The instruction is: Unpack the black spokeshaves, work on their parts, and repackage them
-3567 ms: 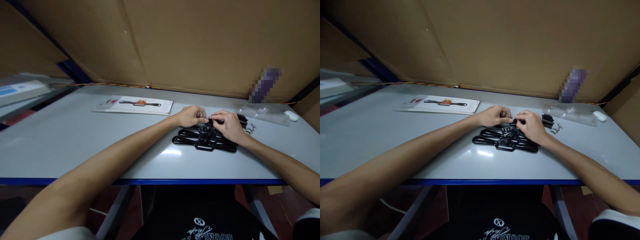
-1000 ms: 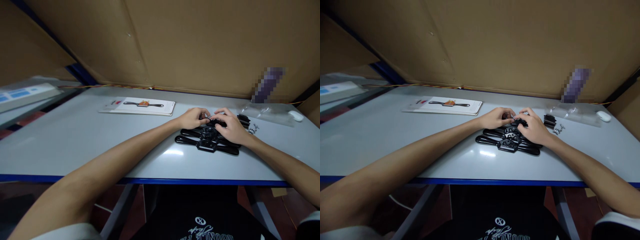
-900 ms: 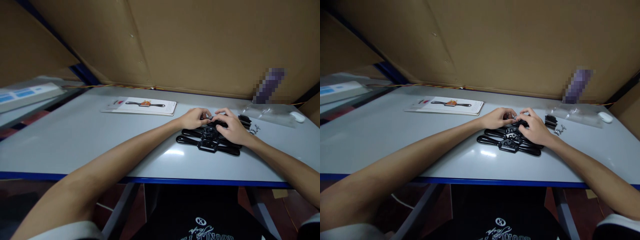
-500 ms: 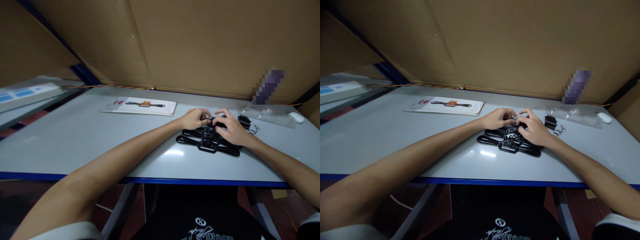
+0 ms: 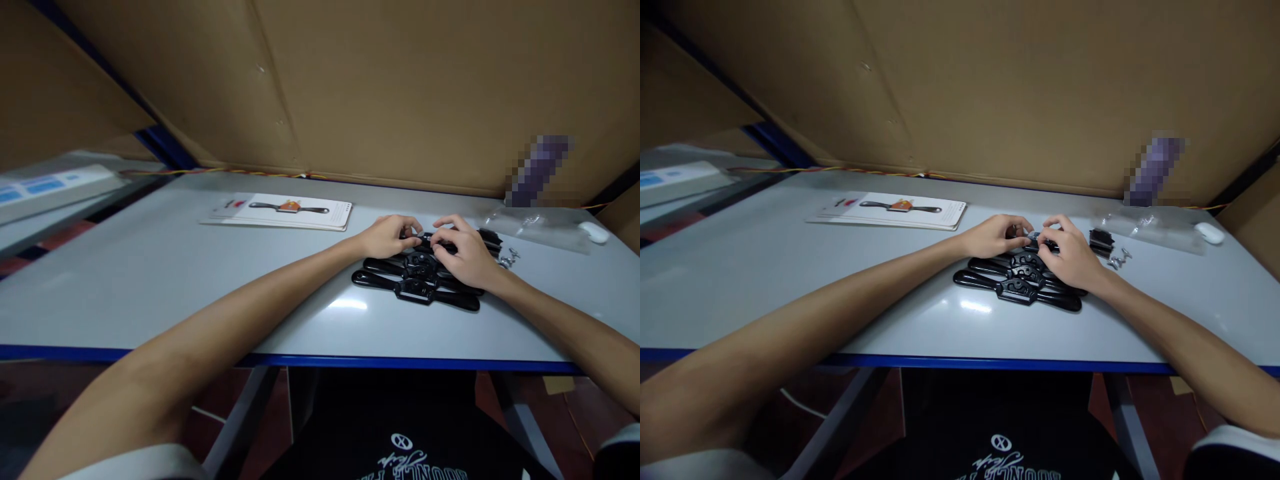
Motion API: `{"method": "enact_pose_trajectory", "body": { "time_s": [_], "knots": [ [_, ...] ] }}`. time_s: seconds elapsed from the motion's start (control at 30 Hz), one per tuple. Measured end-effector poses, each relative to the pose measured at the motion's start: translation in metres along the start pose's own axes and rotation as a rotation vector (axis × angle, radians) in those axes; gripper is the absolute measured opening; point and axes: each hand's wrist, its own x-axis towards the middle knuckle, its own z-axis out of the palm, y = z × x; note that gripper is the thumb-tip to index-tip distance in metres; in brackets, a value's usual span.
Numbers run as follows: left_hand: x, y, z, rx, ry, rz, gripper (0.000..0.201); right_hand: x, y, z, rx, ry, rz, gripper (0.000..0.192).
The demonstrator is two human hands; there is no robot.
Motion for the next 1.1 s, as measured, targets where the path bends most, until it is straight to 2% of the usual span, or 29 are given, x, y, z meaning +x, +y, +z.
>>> {"method": "enact_pose_trajectory", "body": {
  "time_s": [0.53, 0.83, 1.1],
  "knots": [
    [0.0007, -0.0012, 0.0008, 0.006, -0.001, -0.001, 0.033, 0.0011, 0.0000, 0.0010, 0.056, 0.071, 0.049, 0.009],
    [-0.0006, 0.0014, -0.0001, 0.006, -0.008, -0.012, 0.033, 0.0047, 0.0022, 0.0013, 0.105, 0.075, 0.134, 0.003],
    [-0.0011, 0.0016, -0.0006, 0.023, -0.006, 0.001, 0.033, 0.0070, 0.0037, 0.0009, 0.018, 0.094, 0.146, 0.013]
  ]
}}
